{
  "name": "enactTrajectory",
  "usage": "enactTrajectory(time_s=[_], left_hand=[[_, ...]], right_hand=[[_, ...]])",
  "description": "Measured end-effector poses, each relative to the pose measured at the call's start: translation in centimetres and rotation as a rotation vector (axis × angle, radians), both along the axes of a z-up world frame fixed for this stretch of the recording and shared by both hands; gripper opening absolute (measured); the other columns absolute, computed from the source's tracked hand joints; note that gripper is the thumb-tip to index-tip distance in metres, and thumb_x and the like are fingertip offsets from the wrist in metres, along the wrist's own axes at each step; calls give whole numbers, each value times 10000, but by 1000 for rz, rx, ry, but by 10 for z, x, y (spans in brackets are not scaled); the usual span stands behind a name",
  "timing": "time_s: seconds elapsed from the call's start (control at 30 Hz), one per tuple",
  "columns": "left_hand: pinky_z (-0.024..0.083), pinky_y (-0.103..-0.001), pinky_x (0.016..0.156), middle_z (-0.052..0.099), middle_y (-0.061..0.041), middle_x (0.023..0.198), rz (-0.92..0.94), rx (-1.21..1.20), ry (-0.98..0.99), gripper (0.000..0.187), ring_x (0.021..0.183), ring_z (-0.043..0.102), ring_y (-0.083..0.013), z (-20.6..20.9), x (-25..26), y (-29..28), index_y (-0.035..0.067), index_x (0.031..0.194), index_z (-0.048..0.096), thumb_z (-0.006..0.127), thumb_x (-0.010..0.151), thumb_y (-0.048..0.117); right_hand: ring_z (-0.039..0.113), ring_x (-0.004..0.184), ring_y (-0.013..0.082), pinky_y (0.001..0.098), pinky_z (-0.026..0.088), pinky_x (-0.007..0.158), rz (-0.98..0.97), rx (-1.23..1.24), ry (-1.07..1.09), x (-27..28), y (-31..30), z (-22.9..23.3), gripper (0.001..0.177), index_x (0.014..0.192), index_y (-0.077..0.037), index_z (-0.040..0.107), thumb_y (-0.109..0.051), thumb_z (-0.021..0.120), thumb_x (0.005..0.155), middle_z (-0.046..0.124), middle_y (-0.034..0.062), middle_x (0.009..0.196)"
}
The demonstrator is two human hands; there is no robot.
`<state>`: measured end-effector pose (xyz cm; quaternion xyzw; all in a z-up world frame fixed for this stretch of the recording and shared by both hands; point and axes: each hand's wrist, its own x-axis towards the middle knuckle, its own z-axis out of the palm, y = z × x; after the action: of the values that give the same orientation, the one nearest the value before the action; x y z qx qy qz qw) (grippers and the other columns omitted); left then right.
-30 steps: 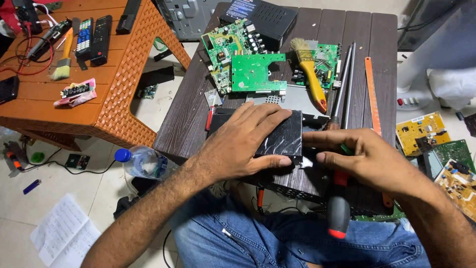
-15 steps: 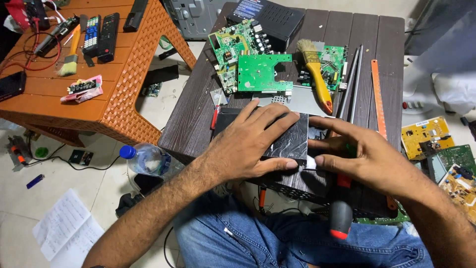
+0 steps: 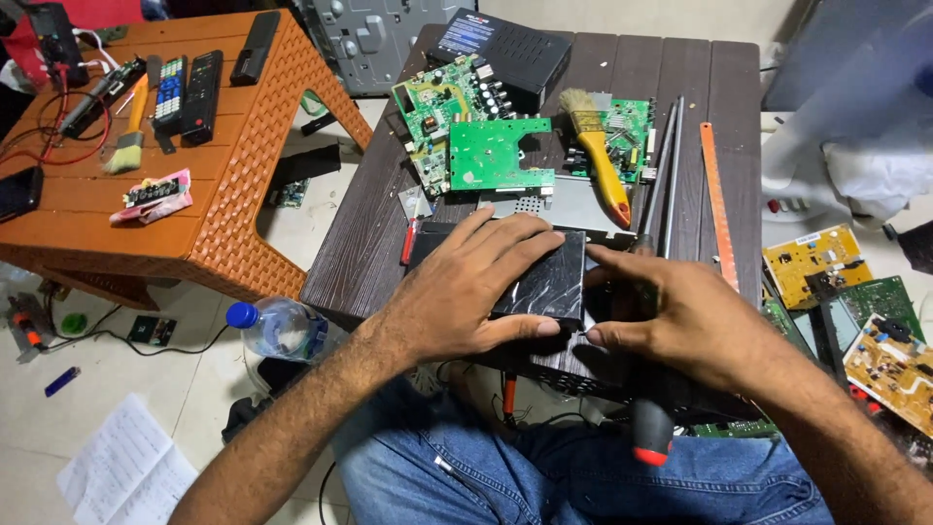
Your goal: The person disassembles a set-top box using a screwdriver, removes the top cover, and then reassembles the device by securing the cover with screws. The person handles the box, circuit boards, and screws throughout the process.
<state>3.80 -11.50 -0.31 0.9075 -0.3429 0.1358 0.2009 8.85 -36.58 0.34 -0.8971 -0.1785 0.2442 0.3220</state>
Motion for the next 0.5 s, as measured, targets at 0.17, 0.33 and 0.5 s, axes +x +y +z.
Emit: enactTrajectory(time_s=[0.17,0.33,0.5], left_hand=[[352,-602,1183,560,-193,1427,-29,27,-27,721,1360,535,-355,-1,1,0,31,1445,483,545,980,579],[391,-577,1161,550,-180,1432,15,99,-92,748,1364,531,-345,-2,1,-4,31,1447,481,577,970,598],[265,-599,1227,490,-140,1514,61,121,-7,744,1445,448,-321,-5,2,-6,71,1476,431,525,978,616]], right_hand=[[697,1252,97,271,432,1165,6,91,36,7,-5,-4,839,1484,-296,556,-250,866,706,745,-69,1381],[692,1258,96,275,426,1149,79,238,26,11,-6,0,792,1497,-264,548,-206,803,749,756,-32,1379],[698,1282,100,269,444,1161,-38,220,186,7,-2,8,868,1515,-268,535,-214,830,701,743,-28,1421]])
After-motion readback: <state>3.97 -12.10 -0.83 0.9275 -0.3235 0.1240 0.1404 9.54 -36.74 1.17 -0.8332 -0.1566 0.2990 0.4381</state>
